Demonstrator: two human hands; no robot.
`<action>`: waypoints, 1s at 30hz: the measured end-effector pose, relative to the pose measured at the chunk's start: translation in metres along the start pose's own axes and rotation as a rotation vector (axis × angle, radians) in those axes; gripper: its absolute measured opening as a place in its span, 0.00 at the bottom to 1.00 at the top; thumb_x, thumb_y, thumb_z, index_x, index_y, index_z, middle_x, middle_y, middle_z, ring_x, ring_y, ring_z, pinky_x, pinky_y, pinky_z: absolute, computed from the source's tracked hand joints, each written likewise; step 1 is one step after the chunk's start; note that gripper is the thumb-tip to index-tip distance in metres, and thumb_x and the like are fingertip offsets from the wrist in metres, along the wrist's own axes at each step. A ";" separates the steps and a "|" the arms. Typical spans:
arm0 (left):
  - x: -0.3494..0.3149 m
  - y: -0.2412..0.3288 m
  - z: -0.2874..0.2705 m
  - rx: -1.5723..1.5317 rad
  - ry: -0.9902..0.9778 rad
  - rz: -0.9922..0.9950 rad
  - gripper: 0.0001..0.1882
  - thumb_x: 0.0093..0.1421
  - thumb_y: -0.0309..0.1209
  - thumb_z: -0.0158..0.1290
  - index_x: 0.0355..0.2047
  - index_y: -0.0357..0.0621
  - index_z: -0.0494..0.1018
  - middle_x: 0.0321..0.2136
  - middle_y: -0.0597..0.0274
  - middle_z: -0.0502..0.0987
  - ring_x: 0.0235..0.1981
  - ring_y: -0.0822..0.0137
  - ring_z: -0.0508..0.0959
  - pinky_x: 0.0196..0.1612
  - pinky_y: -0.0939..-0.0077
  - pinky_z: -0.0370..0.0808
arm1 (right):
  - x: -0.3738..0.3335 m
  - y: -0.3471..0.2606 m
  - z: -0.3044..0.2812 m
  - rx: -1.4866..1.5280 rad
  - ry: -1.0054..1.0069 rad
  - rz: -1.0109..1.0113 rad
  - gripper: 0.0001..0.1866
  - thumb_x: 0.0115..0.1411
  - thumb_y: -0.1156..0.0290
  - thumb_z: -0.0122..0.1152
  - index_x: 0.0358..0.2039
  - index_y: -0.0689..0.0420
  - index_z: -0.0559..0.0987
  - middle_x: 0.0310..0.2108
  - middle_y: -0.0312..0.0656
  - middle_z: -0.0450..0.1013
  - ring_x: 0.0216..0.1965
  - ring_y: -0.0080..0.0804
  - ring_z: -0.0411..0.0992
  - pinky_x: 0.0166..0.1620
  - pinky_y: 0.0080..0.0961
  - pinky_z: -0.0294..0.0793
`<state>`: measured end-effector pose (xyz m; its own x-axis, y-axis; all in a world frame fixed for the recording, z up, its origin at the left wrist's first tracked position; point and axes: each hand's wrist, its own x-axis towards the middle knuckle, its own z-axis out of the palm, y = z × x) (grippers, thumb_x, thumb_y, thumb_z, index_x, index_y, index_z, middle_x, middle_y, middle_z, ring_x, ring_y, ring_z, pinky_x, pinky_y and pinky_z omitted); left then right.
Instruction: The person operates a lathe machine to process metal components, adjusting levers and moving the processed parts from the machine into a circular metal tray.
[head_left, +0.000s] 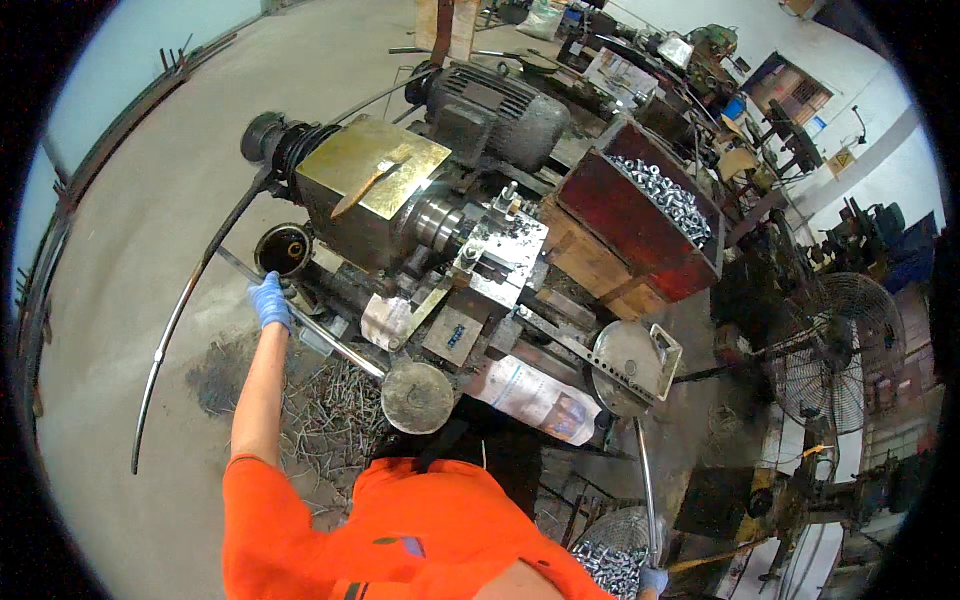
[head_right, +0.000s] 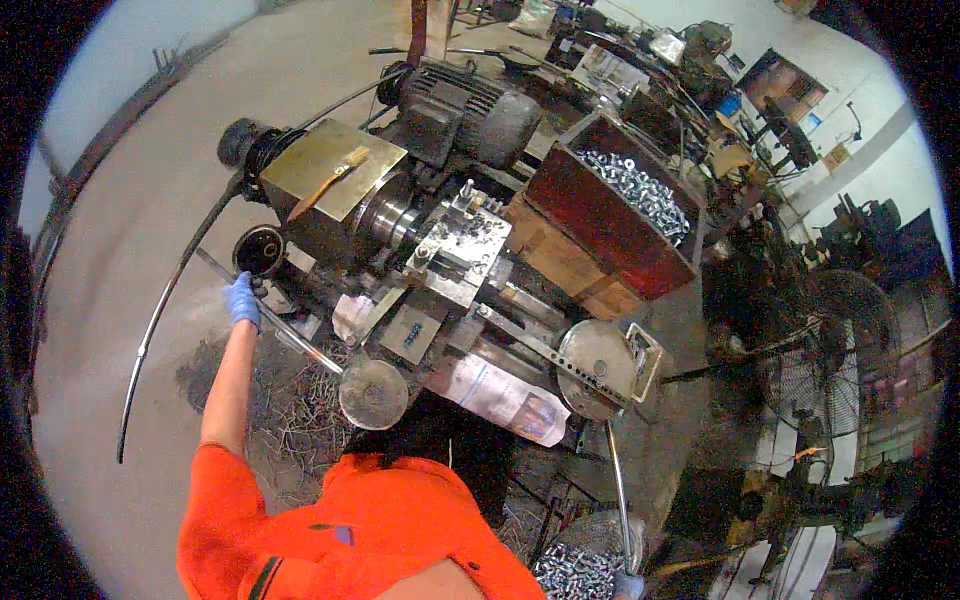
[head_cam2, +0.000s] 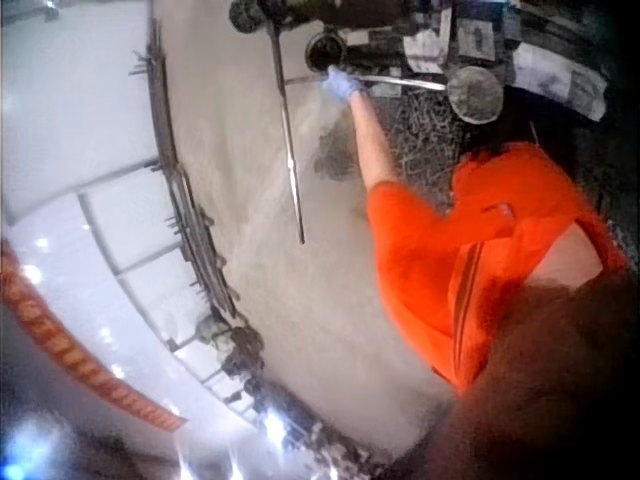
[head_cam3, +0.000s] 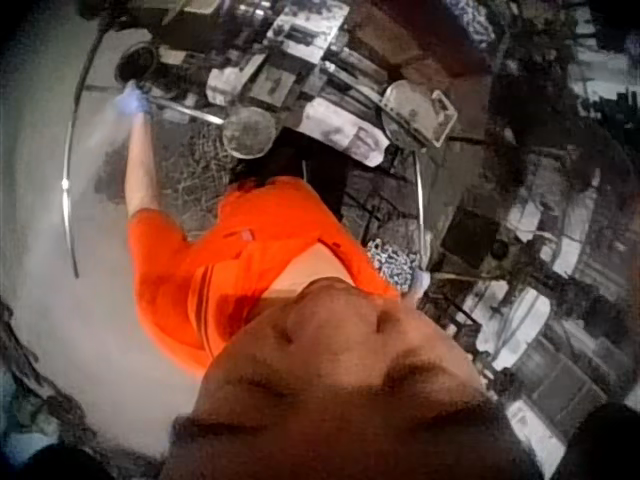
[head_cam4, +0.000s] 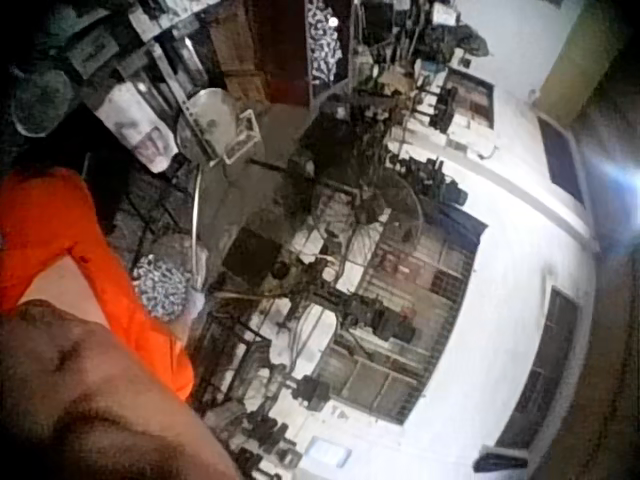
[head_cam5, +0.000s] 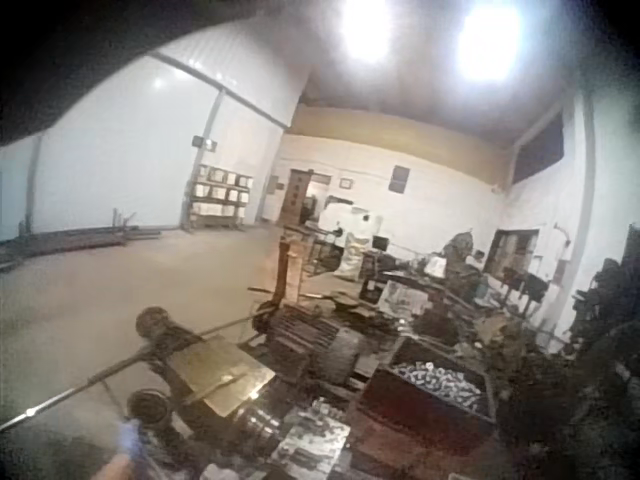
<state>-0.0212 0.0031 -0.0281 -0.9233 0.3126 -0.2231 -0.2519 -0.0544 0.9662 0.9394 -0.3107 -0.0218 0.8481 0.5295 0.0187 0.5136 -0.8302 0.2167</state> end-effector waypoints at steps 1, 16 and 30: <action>-0.002 0.002 0.001 -0.001 0.003 -0.003 0.09 0.55 0.30 0.53 0.27 0.37 0.68 0.14 0.59 0.72 0.09 0.67 0.71 0.11 0.72 0.66 | -0.001 0.004 0.006 -0.006 0.033 -0.006 0.28 0.37 0.51 0.67 0.26 0.67 0.78 0.27 0.57 0.75 0.36 0.52 0.74 0.37 0.39 0.73; -0.002 0.015 -0.017 0.202 -0.131 0.008 0.15 0.50 0.39 0.59 0.20 0.40 0.70 0.15 0.60 0.72 0.12 0.69 0.70 0.17 0.74 0.68 | -0.020 -0.002 -0.010 0.218 -0.131 -0.002 0.22 0.40 0.57 0.64 0.25 0.67 0.78 0.26 0.58 0.74 0.34 0.54 0.74 0.37 0.41 0.73; 0.000 0.035 -0.030 0.378 -0.186 -0.043 0.20 0.50 0.46 0.58 0.16 0.41 0.69 0.14 0.61 0.71 0.13 0.69 0.71 0.16 0.74 0.67 | -0.018 -0.032 -0.010 0.122 -0.105 -0.054 0.22 0.41 0.57 0.64 0.26 0.67 0.78 0.27 0.59 0.74 0.34 0.54 0.74 0.38 0.42 0.72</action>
<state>-0.0388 -0.0275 0.0014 -0.8376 0.4744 -0.2710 -0.1333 0.3036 0.9434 0.9061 -0.2918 -0.0190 0.8244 0.5583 -0.0929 0.5655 -0.8193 0.0943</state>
